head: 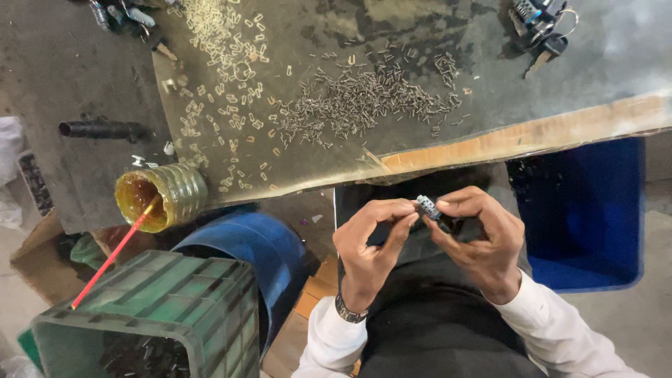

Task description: The person sits at a workbench holding a small metal component in one hand and a red-handled brush in the other. They dip the brush into a jar of yellowish liquid and brush the liquid onto the component, then set the finished piece on the table and pick up the next one, repeating this cycle throughout the clip.

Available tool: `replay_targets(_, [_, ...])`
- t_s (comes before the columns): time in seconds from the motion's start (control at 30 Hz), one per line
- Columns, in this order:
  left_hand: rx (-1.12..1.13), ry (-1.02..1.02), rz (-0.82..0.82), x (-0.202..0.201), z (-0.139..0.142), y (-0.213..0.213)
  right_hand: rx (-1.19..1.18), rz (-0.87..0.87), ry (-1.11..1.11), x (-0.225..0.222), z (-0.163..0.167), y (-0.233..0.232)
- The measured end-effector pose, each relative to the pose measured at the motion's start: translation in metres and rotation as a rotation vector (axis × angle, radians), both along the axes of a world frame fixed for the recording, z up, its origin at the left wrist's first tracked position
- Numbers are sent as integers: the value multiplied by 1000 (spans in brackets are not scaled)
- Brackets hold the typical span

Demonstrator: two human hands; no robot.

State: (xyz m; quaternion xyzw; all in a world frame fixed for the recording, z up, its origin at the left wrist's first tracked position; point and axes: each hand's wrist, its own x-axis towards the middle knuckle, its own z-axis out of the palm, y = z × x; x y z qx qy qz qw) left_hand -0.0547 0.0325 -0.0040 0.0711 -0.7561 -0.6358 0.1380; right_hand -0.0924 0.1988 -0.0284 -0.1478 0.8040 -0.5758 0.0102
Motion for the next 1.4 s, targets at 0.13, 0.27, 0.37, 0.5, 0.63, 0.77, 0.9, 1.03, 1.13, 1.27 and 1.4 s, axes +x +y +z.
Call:
replay_targets(0.13, [29, -27, 10, 1, 2, 2, 62, 79, 184, -5, 5, 4])
replay_targets(0.27, [30, -9, 14, 3, 2, 5, 117, 135, 296, -6, 4, 6])
replay_targets(0.37, [-5, -2, 18, 4, 2, 7, 46, 204, 328, -10, 2, 8])
replay_targets(0.5, [-55, 27, 6, 4, 4, 6, 82, 275, 389, -14, 4, 14])
replay_targets(0.63, [-45, 3, 7, 6, 6, 7, 134, 311, 465, -18, 8, 17])
replay_targets(0.77, [-70, -19, 37, 8, 7, 9, 131, 311, 496, -21, 11, 15])
replay_targets(0.9, [-75, -1, 67, 9, 7, 11, 141, 294, 530, -21, 12, 14])
replay_targets(1.03, [-70, -25, 75, 11, 7, 11, 149, 310, 554, -22, 11, 15])
replay_targets(1.13, [-65, -49, 81, 12, 9, 10, 150, 322, 570, -24, 11, 15])
replay_targets(1.27, [-83, -46, 68, 13, 11, 8, 136, 345, 615, -27, 12, 16])
replay_targets(1.4, [-133, -29, 69, 12, 13, 7, 165, 350, 622, -28, 13, 16])
